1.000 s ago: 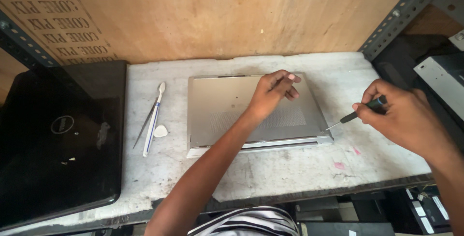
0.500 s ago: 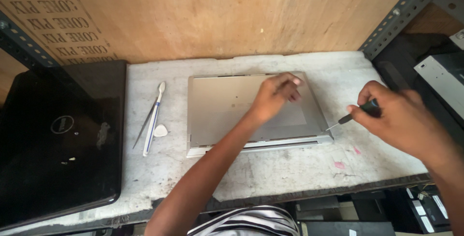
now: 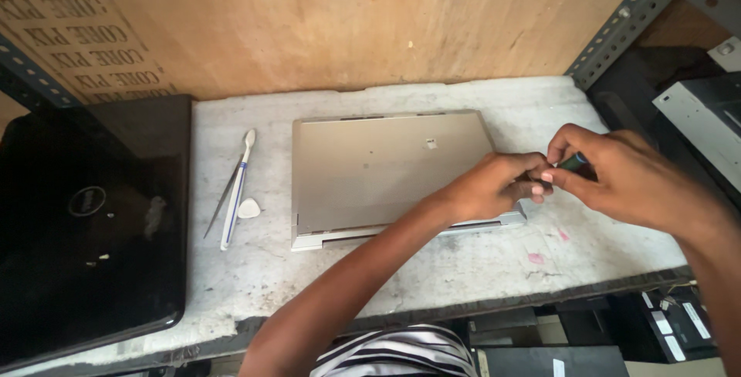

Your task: The person opens the lid of an HP laptop on a repair bench, closes it, and flips the laptop over so its bottom faces up. They then use a screwdriver to unscrew screws from the rear edge and underside of the laptop, working around the base panel.

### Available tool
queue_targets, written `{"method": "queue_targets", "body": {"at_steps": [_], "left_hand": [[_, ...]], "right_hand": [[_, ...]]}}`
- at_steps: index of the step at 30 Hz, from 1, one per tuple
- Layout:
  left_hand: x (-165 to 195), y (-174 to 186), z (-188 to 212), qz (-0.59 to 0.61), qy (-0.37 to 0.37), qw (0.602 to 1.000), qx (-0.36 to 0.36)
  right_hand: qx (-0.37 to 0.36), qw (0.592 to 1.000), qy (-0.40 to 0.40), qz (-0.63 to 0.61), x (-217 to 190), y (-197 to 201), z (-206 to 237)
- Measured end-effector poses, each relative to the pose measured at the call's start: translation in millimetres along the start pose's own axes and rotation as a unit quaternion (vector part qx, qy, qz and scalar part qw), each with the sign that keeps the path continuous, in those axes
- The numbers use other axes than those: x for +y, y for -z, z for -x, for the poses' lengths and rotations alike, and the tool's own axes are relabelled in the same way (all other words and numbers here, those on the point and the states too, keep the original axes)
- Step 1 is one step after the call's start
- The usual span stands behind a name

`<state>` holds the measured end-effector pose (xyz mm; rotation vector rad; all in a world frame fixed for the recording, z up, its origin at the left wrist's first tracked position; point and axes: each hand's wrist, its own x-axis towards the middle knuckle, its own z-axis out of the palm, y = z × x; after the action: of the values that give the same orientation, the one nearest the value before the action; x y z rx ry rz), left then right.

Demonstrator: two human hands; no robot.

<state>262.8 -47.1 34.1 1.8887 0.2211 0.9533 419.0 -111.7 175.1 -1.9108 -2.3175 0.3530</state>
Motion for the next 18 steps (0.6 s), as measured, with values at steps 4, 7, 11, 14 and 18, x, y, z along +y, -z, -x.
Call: {"method": "queue_targets", "body": {"at_steps": [4, 7, 11, 14, 18], "left_hand": [[0, -2, 3, -0.028, 0.012, 0.999, 0.016], [-1, -2, 1, -0.035, 0.011, 0.999, 0.026], [0, -6, -1, -0.036, 0.011, 0.999, 0.035], [3, -8, 2, -0.071, -0.016, 0.995, 0.061], [11, -14, 3, -0.126, -0.023, 0.986, 0.105]], "right_hand": [[-0.011, 0.998, -0.039, 0.038, -9, 1, 1], [0.006, 0.997, -0.054, 0.057, -15, 3, 0], [0.003, 0.999, -0.029, 0.033, -14, 7, -1], [-0.026, 0.998, -0.039, 0.041, -8, 11, -3], [-0.082, 0.992, -0.039, 0.086, 0, 12, -2]]}}
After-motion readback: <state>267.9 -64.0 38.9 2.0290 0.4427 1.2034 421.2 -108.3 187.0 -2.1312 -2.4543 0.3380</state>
